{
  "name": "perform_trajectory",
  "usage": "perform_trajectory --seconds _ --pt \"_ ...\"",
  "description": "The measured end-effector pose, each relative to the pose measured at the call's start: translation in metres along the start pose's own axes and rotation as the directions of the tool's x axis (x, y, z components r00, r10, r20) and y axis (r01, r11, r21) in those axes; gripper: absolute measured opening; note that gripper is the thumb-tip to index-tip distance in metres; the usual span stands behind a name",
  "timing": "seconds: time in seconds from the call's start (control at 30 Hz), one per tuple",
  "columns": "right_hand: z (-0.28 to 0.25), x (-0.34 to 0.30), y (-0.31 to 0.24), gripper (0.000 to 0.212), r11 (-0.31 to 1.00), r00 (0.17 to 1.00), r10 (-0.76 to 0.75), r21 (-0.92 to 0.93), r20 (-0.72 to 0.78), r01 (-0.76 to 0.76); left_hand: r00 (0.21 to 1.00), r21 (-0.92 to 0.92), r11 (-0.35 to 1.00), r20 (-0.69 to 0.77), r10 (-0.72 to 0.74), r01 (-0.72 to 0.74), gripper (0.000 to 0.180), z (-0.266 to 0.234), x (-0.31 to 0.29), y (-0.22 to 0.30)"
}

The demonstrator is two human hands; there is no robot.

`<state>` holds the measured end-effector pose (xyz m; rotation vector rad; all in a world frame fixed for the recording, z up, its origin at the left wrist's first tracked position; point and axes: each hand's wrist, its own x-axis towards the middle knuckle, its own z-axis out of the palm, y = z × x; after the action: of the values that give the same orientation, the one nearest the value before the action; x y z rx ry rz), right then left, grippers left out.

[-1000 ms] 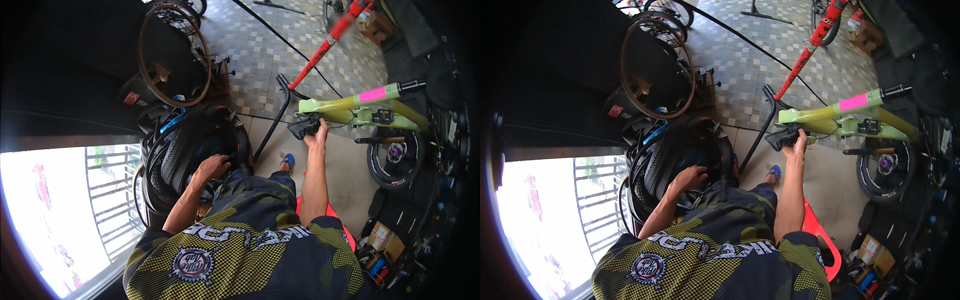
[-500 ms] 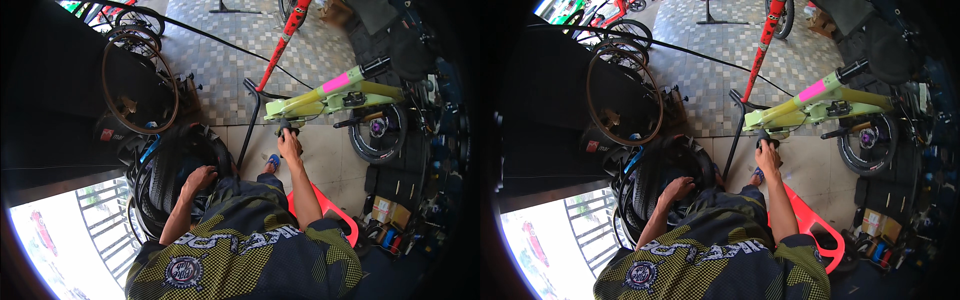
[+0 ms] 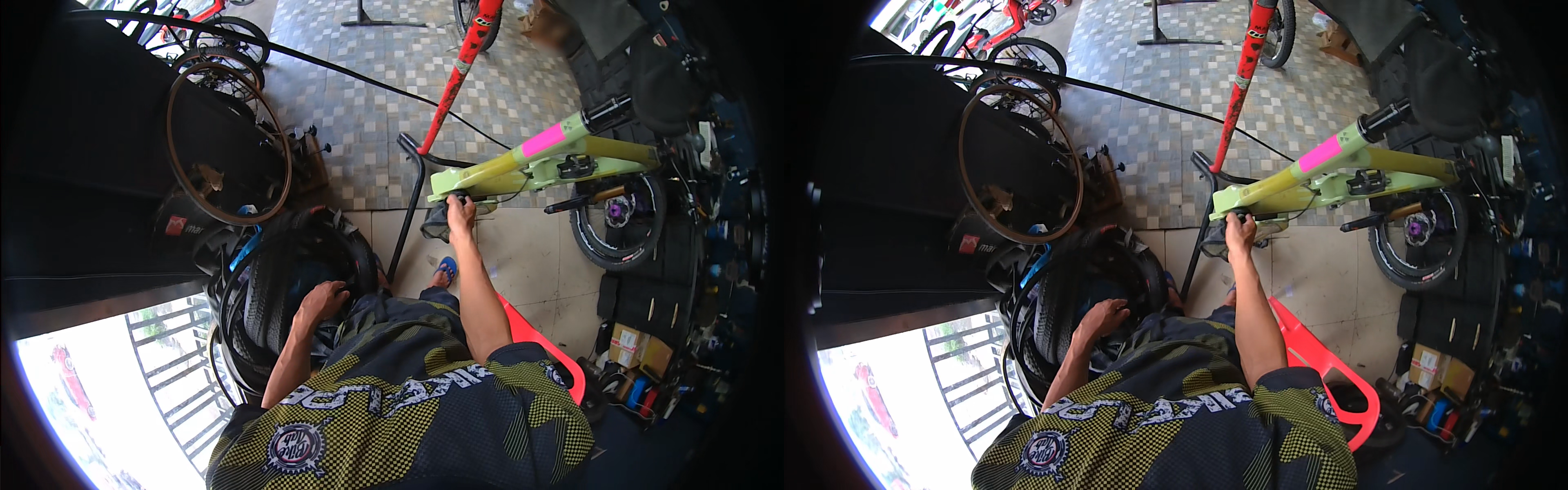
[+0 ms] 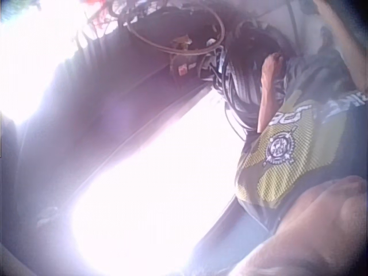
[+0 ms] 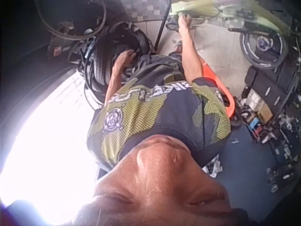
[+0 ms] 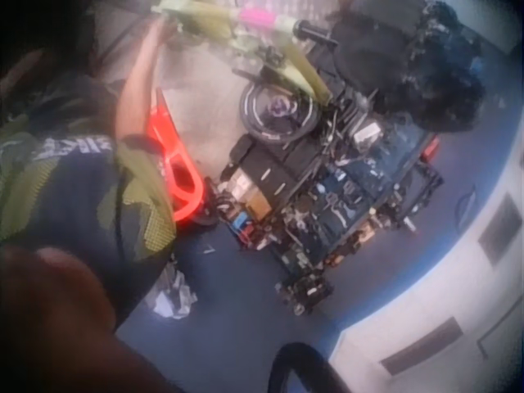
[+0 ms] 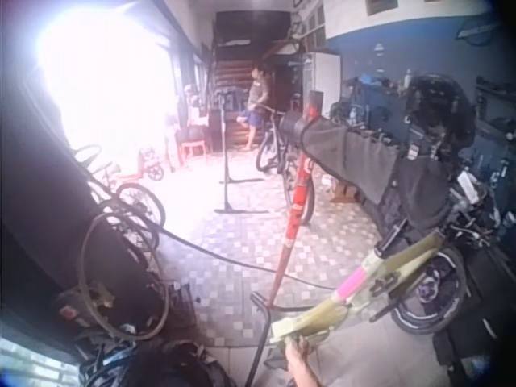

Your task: The person wipes the frame of a lime-green bicycle with a dark cloth. The person repeatedly wipes the top tube, down tube, and seat tube areas while the bicycle is mounted on a repair stand.

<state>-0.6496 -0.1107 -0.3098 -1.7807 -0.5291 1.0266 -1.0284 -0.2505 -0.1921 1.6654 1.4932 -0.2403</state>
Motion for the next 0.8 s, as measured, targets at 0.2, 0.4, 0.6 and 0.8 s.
perform_trajectory --seconds 0.2,0.4,0.6,0.8 --pt "-0.043 -0.032 -0.014 0.035 0.803 0.956 0.209 0.521 0.206 -0.288 0.997 -0.041 0.997 -0.042 0.057 -0.059 0.045 -0.008 0.006 0.008" --pt "-0.035 -0.026 -0.003 0.035 0.67 0.974 0.009 0.721 0.228 -0.175 0.998 -0.048 0.998 -0.045 0.048 -0.05 0.045 -0.014 0.009 0.004" --pt "0.009 -0.016 -0.014 0.093 0.87 0.948 -0.283 -0.454 -0.143 0.191 0.997 -0.029 0.997 -0.032 0.074 -0.075 0.043 -0.007 0.008 -0.008" --pt "0.021 -0.023 -0.032 0.091 0.981 0.982 -0.029 -0.196 -0.187 -0.008 0.999 -0.068 0.997 -0.027 -0.031 0.029 0.044 -0.003 0.0 -0.014"
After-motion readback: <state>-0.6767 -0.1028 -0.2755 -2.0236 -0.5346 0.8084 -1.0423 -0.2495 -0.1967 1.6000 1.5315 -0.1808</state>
